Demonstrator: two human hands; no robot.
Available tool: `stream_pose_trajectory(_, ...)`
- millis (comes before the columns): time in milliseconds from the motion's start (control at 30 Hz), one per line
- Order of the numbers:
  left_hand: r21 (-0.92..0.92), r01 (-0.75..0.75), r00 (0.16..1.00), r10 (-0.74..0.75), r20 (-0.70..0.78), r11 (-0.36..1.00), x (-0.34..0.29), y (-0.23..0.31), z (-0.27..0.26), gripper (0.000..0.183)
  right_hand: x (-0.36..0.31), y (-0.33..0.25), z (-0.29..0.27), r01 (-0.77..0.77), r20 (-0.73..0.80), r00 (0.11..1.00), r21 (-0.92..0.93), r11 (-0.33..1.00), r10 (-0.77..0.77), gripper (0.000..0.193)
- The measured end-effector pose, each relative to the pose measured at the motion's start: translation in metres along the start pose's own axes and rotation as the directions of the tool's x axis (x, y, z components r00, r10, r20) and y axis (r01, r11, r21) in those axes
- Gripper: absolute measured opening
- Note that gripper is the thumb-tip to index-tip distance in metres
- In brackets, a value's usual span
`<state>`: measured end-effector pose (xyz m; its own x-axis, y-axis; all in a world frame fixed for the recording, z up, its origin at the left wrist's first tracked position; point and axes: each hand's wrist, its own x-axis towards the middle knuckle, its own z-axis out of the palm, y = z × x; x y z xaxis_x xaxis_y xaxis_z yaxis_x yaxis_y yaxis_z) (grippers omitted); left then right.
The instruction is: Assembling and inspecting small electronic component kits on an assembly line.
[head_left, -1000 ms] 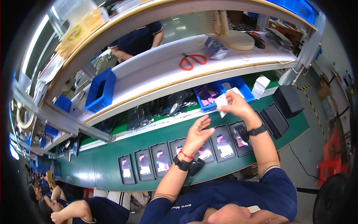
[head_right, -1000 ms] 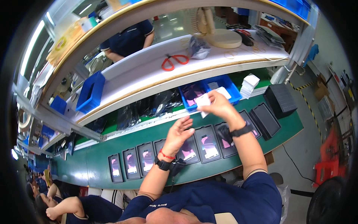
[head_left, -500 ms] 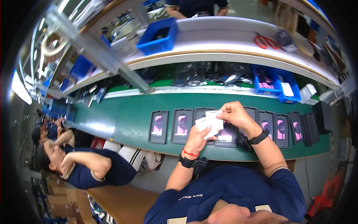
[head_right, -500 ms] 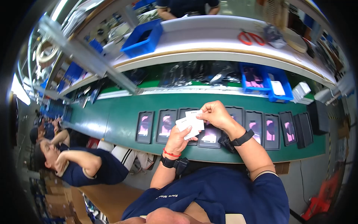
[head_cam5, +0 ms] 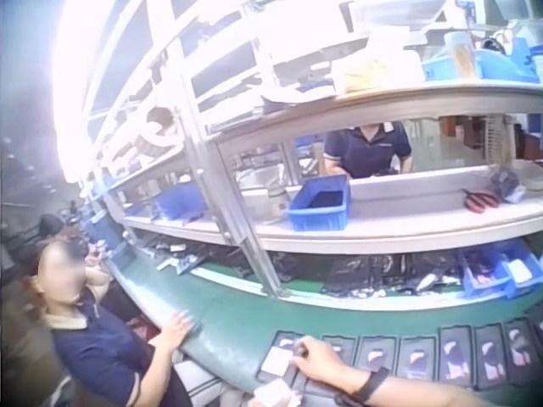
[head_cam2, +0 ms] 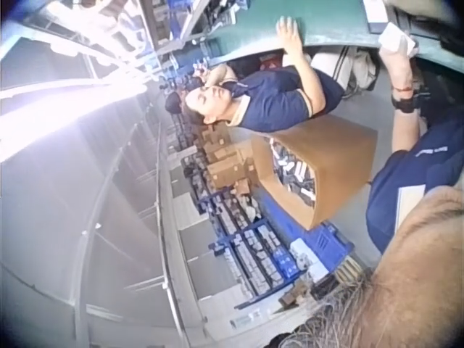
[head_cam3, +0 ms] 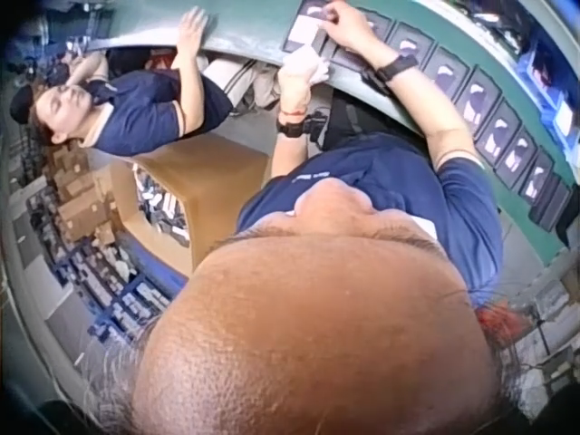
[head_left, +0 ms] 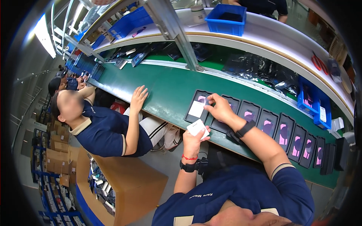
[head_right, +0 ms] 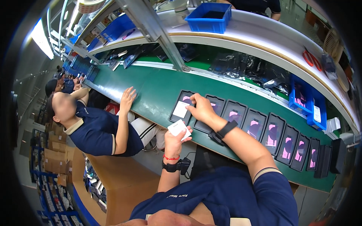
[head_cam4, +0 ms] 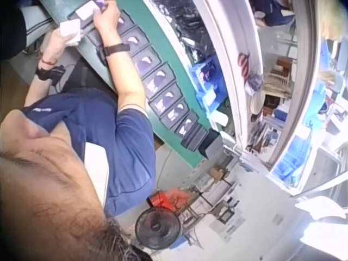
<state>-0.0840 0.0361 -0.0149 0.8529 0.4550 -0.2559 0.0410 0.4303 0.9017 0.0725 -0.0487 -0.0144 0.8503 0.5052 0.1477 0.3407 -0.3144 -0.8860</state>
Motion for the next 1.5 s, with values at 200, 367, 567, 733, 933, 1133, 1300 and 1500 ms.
stream_pose_trajectory(200,0.013,0.045,0.991,-0.046,0.125,0.999,0.005,-0.002,0.009,0.032,-0.026,-0.015,-0.023,-0.147,0.329,0.943,0.271,0.951,0.052,0.018)
stream_pose_trajectory(367,-0.018,0.043,0.951,-0.035,0.307,0.999,0.013,-0.004,0.028,0.05,-0.037,-0.007,-0.042,-0.11,0.366,0.93,0.378,0.919,-0.039,0.013)
stream_pose_trajectory(567,-0.03,-0.033,0.955,0.04,0.294,0.999,0.019,-0.013,0.035,0.052,-0.052,0.005,-0.069,-0.313,0.418,0.906,0.553,0.772,0.067,0.013)
stream_pose_trajectory(733,-0.055,-0.017,0.94,0.035,0.34,0.998,0.019,-0.023,0.038,0.033,-0.063,0.007,-0.078,-0.195,0.254,0.964,0.485,0.853,0.076,0.01)
stream_pose_trajectory(933,-0.061,0.002,0.946,0.018,0.323,0.998,0.024,-0.029,0.04,0.025,-0.069,0.0,-0.091,-0.228,0.234,0.964,0.474,0.851,0.128,0.013)
stream_pose_trajectory(1133,-0.069,0.007,0.943,0.016,0.333,0.998,0.026,-0.026,0.037,0.025,-0.074,0.01,-0.081,-0.171,0.156,0.981,0.432,0.885,0.113,0.009)
stream_pose_trajectory(1300,-0.079,0.027,0.936,0.002,0.352,0.997,0.027,-0.025,0.03,0.027,-0.076,0.006,-0.069,-0.145,0.044,0.989,0.363,0.92,0.139,0.011)
stream_pose_trajectory(1500,-0.023,0.047,0.914,-0.033,0.404,0.999,0.037,-0.023,0.02,0.027,-0.071,0.001,-0.064,-0.254,0.199,0.966,0.62,0.743,0.164,0.012)
